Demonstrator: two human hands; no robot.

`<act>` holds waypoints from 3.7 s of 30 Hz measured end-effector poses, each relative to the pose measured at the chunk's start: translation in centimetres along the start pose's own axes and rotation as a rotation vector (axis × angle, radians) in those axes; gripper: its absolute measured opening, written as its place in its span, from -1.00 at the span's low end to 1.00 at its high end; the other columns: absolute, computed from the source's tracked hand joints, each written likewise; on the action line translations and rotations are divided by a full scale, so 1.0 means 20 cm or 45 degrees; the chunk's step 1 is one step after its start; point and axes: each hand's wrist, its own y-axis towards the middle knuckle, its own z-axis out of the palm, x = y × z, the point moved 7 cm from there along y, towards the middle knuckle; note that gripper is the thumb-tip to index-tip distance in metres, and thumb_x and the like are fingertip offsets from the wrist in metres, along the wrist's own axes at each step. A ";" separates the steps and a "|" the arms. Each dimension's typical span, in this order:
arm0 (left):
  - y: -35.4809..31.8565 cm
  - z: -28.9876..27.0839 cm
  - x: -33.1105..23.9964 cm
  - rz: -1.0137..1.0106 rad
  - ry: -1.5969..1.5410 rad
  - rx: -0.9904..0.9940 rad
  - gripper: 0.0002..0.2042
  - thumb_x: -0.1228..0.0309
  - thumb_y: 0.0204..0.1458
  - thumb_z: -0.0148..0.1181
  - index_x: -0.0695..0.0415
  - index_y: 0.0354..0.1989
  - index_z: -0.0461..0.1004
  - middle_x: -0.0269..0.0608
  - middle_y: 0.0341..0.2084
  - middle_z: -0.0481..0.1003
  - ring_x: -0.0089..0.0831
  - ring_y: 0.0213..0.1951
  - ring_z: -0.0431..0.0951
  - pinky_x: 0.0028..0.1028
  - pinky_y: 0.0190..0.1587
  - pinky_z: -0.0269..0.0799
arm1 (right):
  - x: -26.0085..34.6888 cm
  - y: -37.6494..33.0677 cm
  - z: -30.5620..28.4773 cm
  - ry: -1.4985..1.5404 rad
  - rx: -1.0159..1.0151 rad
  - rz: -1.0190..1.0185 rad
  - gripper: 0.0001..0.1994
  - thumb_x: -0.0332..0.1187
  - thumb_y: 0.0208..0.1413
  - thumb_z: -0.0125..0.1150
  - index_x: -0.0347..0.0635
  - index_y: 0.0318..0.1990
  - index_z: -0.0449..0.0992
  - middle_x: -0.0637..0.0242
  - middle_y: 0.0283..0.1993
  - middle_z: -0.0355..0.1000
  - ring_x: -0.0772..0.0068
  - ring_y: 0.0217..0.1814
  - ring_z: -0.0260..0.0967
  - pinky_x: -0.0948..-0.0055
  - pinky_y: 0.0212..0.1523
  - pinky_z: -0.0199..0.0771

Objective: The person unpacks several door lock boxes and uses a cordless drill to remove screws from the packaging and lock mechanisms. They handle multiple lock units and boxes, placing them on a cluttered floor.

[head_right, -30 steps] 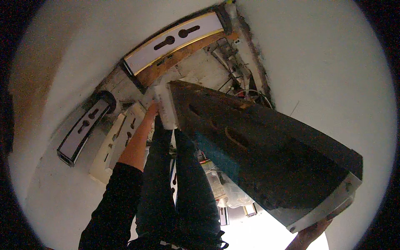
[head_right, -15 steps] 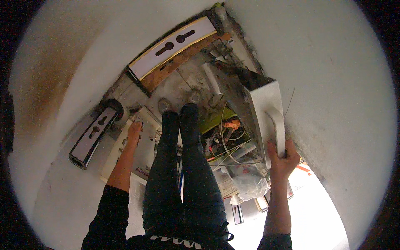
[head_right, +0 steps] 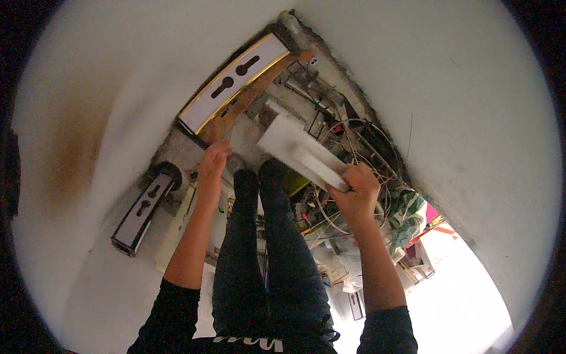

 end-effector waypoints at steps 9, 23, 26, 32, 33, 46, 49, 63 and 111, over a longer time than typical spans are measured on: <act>0.04 0.38 -0.43 0.259 0.080 0.346 -0.38 -0.14 0.09 -0.35 0.16 0.00 0.32 -0.20 0.07 0.27 -0.35 0.16 0.16 -0.39 0.20 -0.05 | 0.10 0.07 0.01 0.284 0.188 -0.517 -0.71 -0.39 -0.63 0.36 -0.09 -0.62 0.38 0.31 -0.52 0.36 0.15 -0.36 0.36 0.26 -0.41 0.37; 0.77 0.49 -0.25 -0.104 0.392 0.187 -0.64 0.24 0.07 0.03 0.26 -0.08 0.37 -0.15 -0.19 0.45 -0.44 -0.18 0.46 -0.43 -0.07 0.28 | -0.16 0.13 0.09 0.239 0.397 -0.560 -0.67 -0.35 -0.56 0.35 -0.06 -0.46 0.43 0.30 -0.45 0.34 0.14 -0.32 0.37 0.23 -0.32 0.41; 1.39 0.61 -0.14 0.051 0.619 0.206 -0.57 0.11 -0.04 0.10 0.17 -0.10 0.41 -0.15 -0.22 0.44 -0.43 -0.15 0.43 -0.42 -0.05 0.29 | -0.16 0.09 0.09 0.344 0.129 -0.566 -0.73 -0.38 -0.43 0.39 -0.05 -0.51 0.41 0.40 -0.51 0.34 0.29 -0.34 0.36 0.28 -0.26 0.46; 2.18 1.03 -0.12 0.440 1.722 0.285 -0.56 0.23 -0.06 0.07 0.18 -0.01 0.33 0.02 -0.03 0.32 -0.10 0.02 0.32 -0.25 0.02 0.26 | -0.16 0.08 0.06 0.237 0.034 -0.455 -0.77 -0.33 -0.30 0.39 0.14 -0.50 0.40 0.60 -0.47 0.30 0.61 -0.34 0.28 0.47 -0.15 0.45; 2.30 1.07 -0.07 0.499 1.852 0.287 -0.57 0.26 -0.05 0.04 0.16 0.02 0.30 0.01 0.01 0.28 -0.10 0.03 0.31 -0.23 0.02 0.27 | -0.17 0.06 0.06 0.243 0.059 -0.418 -0.79 -0.31 -0.28 0.38 0.18 -0.49 0.42 0.62 -0.45 0.31 0.63 -0.33 0.28 0.49 -0.13 0.43; 2.92 1.24 0.36 0.444 2.431 0.640 -0.54 0.40 -0.02 -0.09 0.08 0.13 0.16 -0.12 0.17 0.10 -0.08 0.09 0.28 -0.14 0.06 0.27 | -0.14 0.14 0.06 0.299 0.091 -0.474 -0.93 -0.44 -0.23 0.21 0.02 -0.57 0.46 0.49 -0.49 0.29 0.53 -0.43 0.26 0.29 -0.22 0.50; 3.01 1.12 0.42 0.900 2.520 0.399 -0.57 0.42 -0.01 -0.09 0.15 0.10 0.17 -0.06 0.16 0.11 -0.11 0.09 0.29 -0.11 0.01 0.31 | -0.14 -0.05 0.08 0.276 0.146 -0.608 -0.98 -0.39 -0.19 0.17 0.01 -0.55 0.48 0.50 -0.47 0.31 0.53 -0.42 0.25 0.30 -0.22 0.50; 2.88 1.27 0.36 1.135 2.773 0.423 -0.81 0.42 -0.01 -0.03 0.18 -0.25 0.43 -0.02 -0.27 0.41 -0.07 -0.19 0.48 -0.15 -0.23 0.45 | -0.08 -0.10 0.07 0.071 -0.216 -1.254 -0.88 -0.44 -0.20 -0.01 -0.16 -0.53 0.49 0.38 -0.51 0.34 0.52 -0.46 0.29 0.15 -0.24 0.56; 0.54 -1.70 1.70 -0.701 1.857 -0.074 -0.35 -0.01 0.04 -0.04 0.36 0.09 0.17 0.17 -0.10 0.35 -0.02 -0.10 0.39 -0.14 -0.10 0.35 | -0.21 -0.01 0.08 -0.067 0.221 -0.478 -0.78 -0.40 -0.25 0.21 0.02 -0.50 0.24 0.36 -0.47 0.15 0.25 -0.35 0.22 0.18 -0.28 0.37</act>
